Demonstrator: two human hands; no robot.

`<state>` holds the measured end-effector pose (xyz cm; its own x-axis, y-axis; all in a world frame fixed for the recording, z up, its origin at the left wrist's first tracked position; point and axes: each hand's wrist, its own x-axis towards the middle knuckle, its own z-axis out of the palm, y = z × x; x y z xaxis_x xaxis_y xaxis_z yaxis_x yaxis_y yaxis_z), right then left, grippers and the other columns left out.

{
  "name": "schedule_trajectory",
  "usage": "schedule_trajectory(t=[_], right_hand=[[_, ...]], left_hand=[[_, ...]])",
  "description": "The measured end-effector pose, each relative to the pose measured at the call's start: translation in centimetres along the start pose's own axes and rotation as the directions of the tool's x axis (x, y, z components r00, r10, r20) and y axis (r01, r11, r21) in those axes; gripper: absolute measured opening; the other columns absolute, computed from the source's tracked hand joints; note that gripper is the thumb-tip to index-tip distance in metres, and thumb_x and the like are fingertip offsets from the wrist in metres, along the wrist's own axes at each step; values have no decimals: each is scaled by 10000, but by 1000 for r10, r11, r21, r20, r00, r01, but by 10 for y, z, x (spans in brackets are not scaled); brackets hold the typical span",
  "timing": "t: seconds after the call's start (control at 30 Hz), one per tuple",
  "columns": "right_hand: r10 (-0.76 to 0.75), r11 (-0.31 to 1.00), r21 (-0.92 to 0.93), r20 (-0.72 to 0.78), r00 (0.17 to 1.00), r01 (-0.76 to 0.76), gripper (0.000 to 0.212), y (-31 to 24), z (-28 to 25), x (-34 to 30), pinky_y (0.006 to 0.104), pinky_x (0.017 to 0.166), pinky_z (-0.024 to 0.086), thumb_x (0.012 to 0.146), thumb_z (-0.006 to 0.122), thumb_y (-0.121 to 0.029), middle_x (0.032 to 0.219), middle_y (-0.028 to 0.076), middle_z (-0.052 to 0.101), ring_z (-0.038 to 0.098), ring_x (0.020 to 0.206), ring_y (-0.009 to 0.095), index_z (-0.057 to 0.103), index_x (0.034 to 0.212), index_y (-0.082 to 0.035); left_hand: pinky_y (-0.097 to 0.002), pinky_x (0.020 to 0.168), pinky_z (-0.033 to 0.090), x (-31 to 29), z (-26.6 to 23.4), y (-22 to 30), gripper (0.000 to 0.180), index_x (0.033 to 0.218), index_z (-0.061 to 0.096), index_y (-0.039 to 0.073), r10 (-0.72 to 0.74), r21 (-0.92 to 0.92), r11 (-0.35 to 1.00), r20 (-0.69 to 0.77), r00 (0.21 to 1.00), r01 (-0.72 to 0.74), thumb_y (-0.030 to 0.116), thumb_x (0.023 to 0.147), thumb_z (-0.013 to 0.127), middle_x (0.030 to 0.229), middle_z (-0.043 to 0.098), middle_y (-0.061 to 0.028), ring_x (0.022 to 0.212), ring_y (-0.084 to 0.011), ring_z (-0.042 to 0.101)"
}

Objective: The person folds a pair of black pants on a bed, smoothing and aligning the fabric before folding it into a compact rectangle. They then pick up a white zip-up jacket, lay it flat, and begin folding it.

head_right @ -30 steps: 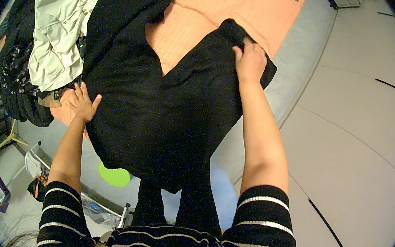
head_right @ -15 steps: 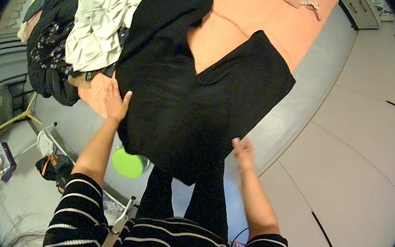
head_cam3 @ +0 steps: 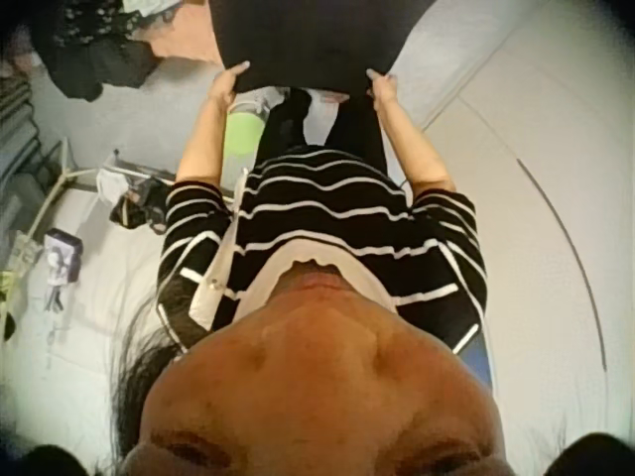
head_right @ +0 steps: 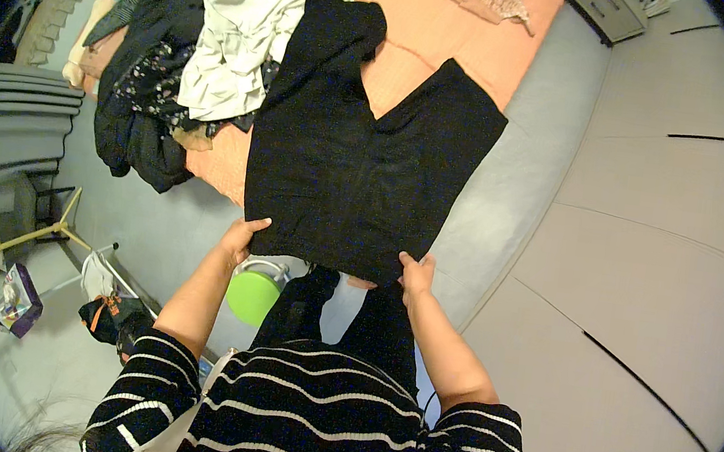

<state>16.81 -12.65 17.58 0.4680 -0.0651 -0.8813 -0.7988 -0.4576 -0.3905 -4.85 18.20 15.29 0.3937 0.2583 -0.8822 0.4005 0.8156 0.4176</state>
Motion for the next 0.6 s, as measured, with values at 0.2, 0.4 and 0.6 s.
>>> schedule_trajectory(t=[0.2,0.4,0.6], right_hand=[[-437,896,47,254,863,441,322,-51,-19,-47,254,909,418,918,495,-69,1116,76,625,572,1001,157,616,1217,-63],[-633,648,-108,474,612,754,678,-109,-60,-119,280,864,442,697,411,117,1206,107,517,541,1009,196,507,1337,-86],[-859,-80,-502,473,196,861,534,-162,-82,-136,413,876,431,663,548,112,1124,201,447,481,1012,385,558,1162,-79]], left_hand=[[-337,958,453,-78,41,60,533,1372,408,50,425,81,904,-40,904,-421,-17,866,560,1324,500,-158,1127,-238,548],[-324,965,459,-127,52,96,505,1355,435,31,297,-37,954,249,922,-297,9,861,536,1264,545,-136,1123,-222,557],[-254,859,473,-176,73,166,837,1430,300,8,366,-96,901,689,626,-422,-99,632,531,1182,591,-122,961,-145,609]])
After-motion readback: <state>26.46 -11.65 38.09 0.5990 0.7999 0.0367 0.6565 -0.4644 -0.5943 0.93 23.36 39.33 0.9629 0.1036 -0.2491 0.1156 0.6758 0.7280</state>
